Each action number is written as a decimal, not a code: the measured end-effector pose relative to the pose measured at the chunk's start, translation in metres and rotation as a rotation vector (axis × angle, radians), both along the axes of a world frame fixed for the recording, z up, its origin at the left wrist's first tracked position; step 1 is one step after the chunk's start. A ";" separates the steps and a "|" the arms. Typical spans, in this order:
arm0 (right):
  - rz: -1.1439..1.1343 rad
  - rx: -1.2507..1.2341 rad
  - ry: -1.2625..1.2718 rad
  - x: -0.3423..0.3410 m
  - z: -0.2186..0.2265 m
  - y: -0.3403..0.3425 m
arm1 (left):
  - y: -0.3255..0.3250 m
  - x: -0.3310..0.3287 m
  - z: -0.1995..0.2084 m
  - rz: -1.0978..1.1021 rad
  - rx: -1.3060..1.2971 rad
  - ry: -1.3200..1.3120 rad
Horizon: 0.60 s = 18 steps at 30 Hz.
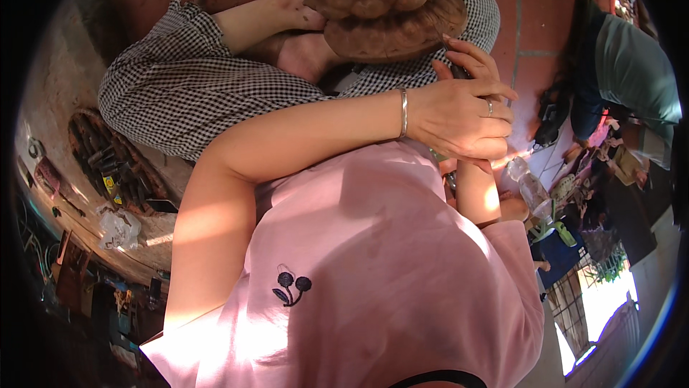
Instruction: The person sits on the floor and carves a large piece of wood using a chisel and a wooden mallet. They repeatedly strike the chisel to shape the wood, occasionally adjusting their grip and the wood's position.
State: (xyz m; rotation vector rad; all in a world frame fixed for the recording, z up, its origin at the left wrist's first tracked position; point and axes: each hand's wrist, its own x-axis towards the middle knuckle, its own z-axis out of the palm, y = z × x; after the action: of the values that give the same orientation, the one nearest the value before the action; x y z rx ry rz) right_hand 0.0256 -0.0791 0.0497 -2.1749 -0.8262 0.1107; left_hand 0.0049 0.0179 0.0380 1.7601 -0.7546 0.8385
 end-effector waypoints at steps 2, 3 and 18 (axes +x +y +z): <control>-0.019 -0.060 -0.024 0.002 0.003 0.004 | -0.003 -0.001 -0.006 0.057 -0.009 -0.042; -0.021 -0.088 -0.036 0.004 0.003 0.006 | -0.003 -0.001 -0.009 0.091 -0.018 -0.063; 0.275 -0.358 -0.166 0.009 -0.019 -0.005 | 0.016 -0.009 -0.005 -0.087 -0.173 0.156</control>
State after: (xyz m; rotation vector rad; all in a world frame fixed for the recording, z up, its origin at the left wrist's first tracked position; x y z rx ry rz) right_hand 0.0351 -0.0841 0.0302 -2.4120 -1.2808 0.2328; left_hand -0.0043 0.0342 0.0334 1.6058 -0.6317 0.6790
